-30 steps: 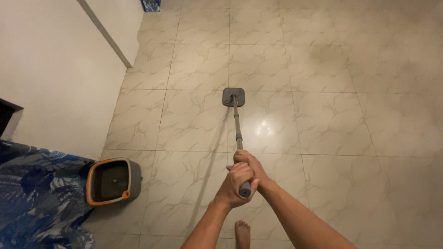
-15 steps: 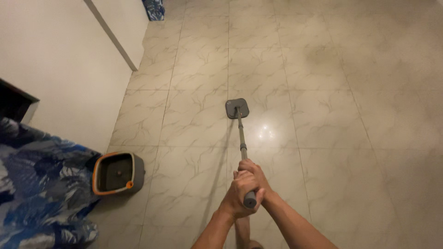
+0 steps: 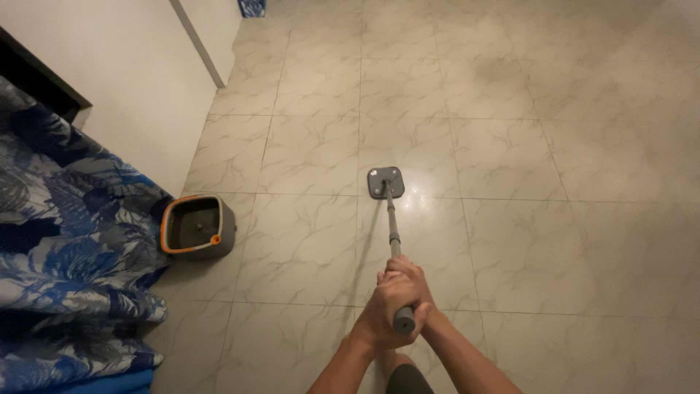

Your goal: The person mops a tiled floor using a spray mop, moving the mop head across the tiles and then placing the mop pole into a bucket.

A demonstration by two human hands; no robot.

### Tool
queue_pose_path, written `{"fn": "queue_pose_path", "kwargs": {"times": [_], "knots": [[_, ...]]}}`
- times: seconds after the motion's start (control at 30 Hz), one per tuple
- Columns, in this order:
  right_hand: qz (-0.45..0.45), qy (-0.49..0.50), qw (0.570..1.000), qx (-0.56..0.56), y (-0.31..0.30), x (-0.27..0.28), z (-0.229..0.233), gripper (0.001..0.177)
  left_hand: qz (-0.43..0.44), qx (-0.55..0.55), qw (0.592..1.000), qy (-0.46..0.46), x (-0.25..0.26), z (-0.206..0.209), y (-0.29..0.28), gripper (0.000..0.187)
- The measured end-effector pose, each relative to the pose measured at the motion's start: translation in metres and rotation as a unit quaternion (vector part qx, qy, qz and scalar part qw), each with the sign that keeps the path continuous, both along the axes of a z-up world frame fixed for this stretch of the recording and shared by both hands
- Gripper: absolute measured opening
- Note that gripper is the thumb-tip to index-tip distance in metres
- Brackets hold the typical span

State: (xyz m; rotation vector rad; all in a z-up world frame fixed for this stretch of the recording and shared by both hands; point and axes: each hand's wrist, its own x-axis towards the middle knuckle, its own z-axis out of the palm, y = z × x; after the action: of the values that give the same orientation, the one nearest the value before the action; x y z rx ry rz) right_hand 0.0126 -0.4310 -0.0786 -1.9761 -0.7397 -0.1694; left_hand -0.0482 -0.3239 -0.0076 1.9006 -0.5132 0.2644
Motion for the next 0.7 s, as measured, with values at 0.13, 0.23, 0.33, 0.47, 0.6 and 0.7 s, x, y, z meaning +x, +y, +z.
{"fn": "queue_pose_path", "kwargs": {"times": [0.13,0.23,0.33,0.47,0.6,0.7], "knots": [[0.004,0.023,1.000,0.021,-0.004,-0.007,-0.001,0.026,0.008,0.005,1.000,0.006,-0.007,0.002,-0.003,0.013],[0.010,0.013,1.000,0.003,-0.003,0.004,-0.011,0.027,0.024,-0.003,1.000,-0.017,0.000,-0.001,-0.003,0.015],[0.008,0.019,1.000,-0.011,-0.006,0.029,-0.026,0.026,0.020,0.004,0.999,-0.027,0.023,-0.008,-0.003,0.016],[0.056,0.035,0.998,0.005,-0.012,0.086,-0.040,0.014,0.012,-0.005,1.000,-0.027,0.073,-0.019,-0.005,0.013],[0.039,0.100,0.994,-0.018,-0.015,0.162,-0.054,0.014,0.015,0.008,0.999,-0.032,0.150,-0.040,-0.009,0.016],[0.045,0.092,0.994,-0.021,-0.022,0.232,-0.068,0.016,0.013,0.026,0.999,-0.012,0.218,-0.058,-0.016,0.017]]}}
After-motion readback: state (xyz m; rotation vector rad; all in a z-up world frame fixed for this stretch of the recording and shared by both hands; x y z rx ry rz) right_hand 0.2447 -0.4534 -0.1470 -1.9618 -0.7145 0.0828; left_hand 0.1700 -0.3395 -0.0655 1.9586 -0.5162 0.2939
